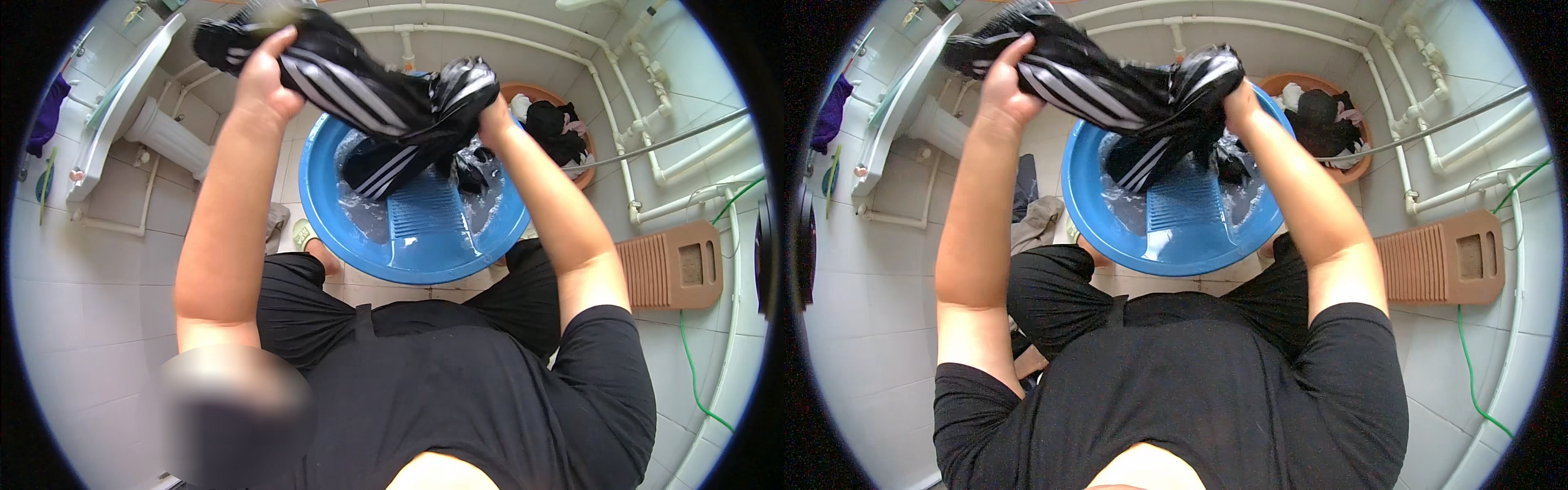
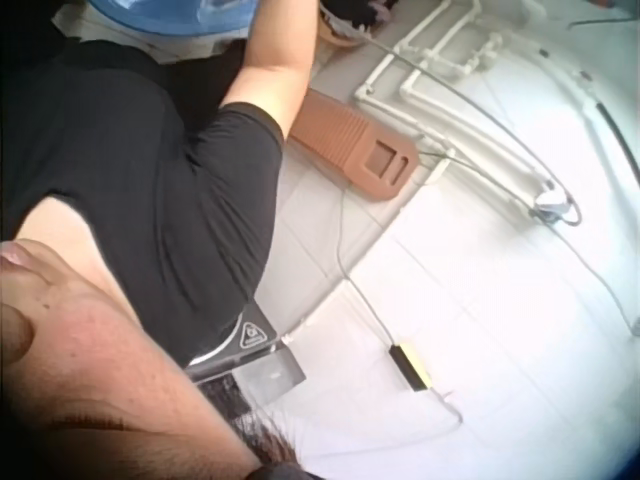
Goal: The person sits on the floor and hand-washes dark-colored clothes in a blue basin filled with soapy water. They scrub the garments against a washboard, rinse them, and transfer the wet items into a separate bucket.
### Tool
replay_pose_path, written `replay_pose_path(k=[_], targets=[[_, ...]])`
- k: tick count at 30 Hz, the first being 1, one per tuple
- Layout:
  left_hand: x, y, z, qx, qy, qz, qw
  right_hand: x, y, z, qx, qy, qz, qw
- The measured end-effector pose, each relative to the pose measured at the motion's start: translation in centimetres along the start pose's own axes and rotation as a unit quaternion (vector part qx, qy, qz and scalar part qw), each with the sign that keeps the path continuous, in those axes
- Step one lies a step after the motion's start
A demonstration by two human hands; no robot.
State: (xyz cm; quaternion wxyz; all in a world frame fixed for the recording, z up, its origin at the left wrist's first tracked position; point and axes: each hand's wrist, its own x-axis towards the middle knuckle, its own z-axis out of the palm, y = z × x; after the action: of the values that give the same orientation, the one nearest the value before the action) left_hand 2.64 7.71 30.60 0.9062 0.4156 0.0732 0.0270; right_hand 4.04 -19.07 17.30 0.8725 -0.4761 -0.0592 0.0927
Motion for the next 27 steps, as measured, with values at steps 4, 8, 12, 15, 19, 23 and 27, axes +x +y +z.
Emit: replay_pose_path(k=[4, 8, 12, 15, 19, 23, 27], targets=[[1.7, -6.2, -6.5, 0.098, 0.068, -0.168, 0.979, 0.2, -5.4, 2.3, -0.228, -0.016, -0.101, 0.968], [1.3, -10.7, -9.3, 0.266, 0.122, -0.236, 0.927, 1.9, -6.6, 3.6, -0.588, 0.036, -0.255, 0.766], [-2.5, -10.9, -5.2, 0.414, -0.123, 0.050, 0.901, -1.3, -5.3, 8.4, -0.688, -0.029, -0.108, 0.717], [-4.8, -10.0, -2.2, 0.624, -0.243, 0.288, 0.685, -2.4, -3.3, 8.7, -0.668, -0.126, -0.160, 0.716], [-2.9, -8.2, -3.6, 0.622, -0.231, 0.198, 0.722, -3.3, -3.0, 8.8, -0.488, -0.186, -0.104, 0.847], [-4.3, -7.1, -1.7, 0.254, -0.186, 0.117, 0.942, -5.2, 3.1, 6.9, -0.414, -0.061, -0.263, 0.869], [-5.0, -5.7, 0.9, 0.098, -0.209, 0.107, 0.967, -4.8, 8.1, 4.9, -0.456, 0.018, -0.111, 0.883]])
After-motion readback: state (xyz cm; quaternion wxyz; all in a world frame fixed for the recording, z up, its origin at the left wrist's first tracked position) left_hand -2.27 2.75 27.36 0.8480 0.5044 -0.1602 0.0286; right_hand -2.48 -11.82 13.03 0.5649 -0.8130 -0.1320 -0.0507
